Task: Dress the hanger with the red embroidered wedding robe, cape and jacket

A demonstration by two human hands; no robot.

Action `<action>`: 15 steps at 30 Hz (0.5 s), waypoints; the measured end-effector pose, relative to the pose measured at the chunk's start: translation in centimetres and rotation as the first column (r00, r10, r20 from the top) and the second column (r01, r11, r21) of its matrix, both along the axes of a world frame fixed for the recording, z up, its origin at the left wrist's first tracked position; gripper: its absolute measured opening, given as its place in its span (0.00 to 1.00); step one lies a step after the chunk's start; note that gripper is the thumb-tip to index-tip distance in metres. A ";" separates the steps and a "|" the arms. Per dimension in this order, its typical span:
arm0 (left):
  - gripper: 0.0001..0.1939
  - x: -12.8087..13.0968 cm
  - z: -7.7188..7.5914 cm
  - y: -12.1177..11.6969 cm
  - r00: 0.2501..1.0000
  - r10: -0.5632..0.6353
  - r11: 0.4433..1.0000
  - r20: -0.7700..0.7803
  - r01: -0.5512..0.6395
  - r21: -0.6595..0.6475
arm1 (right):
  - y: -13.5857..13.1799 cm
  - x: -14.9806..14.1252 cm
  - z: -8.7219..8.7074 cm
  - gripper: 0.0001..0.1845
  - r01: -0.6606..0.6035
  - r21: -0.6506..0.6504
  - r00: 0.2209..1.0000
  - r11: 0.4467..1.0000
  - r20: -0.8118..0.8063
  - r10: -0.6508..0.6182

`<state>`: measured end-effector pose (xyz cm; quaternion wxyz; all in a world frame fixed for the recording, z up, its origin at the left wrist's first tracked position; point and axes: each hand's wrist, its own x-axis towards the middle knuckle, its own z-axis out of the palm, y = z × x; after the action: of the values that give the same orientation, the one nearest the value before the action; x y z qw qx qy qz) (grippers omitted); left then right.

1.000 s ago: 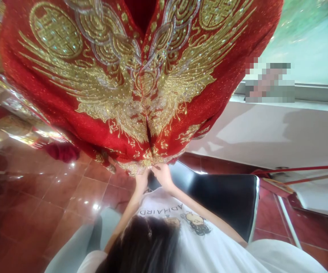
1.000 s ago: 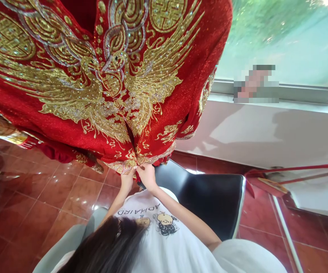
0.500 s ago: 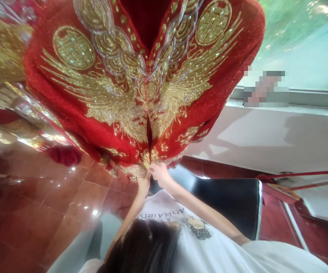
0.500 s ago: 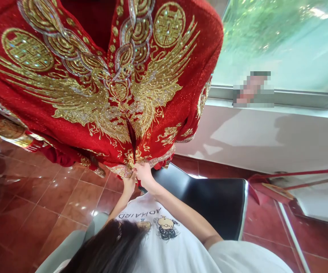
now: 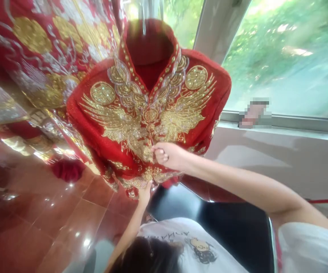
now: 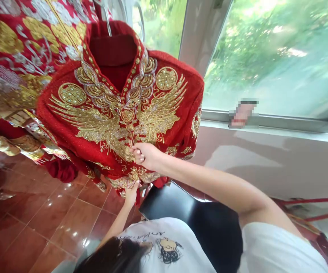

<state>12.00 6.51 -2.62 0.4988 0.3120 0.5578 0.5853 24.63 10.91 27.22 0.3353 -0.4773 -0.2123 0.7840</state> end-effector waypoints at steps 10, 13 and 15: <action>0.23 -0.2 1.5 1.9 0.998 0.030 0.999 0.049 -0.031 0.013 | 0.8 0.1 13.0 0.18 0.034 0.354 0.997 0.935 0.058 -0.058; 0.23 0.0 2.5 1.6 0.998 0.018 1.000 0.067 -0.019 0.007 | 0.3 0.4 13.2 0.18 0.024 0.397 0.996 0.917 0.065 -0.054; 0.21 0.3 4.0 1.0 0.997 0.013 1.000 0.078 -0.014 0.007 | -0.1 1.0 12.1 0.16 -0.067 0.465 0.992 0.883 0.127 0.009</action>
<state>12.28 7.54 1.39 0.5149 0.2872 0.5378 0.6026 25.59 10.82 39.34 0.4117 -0.4246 -0.4246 0.6855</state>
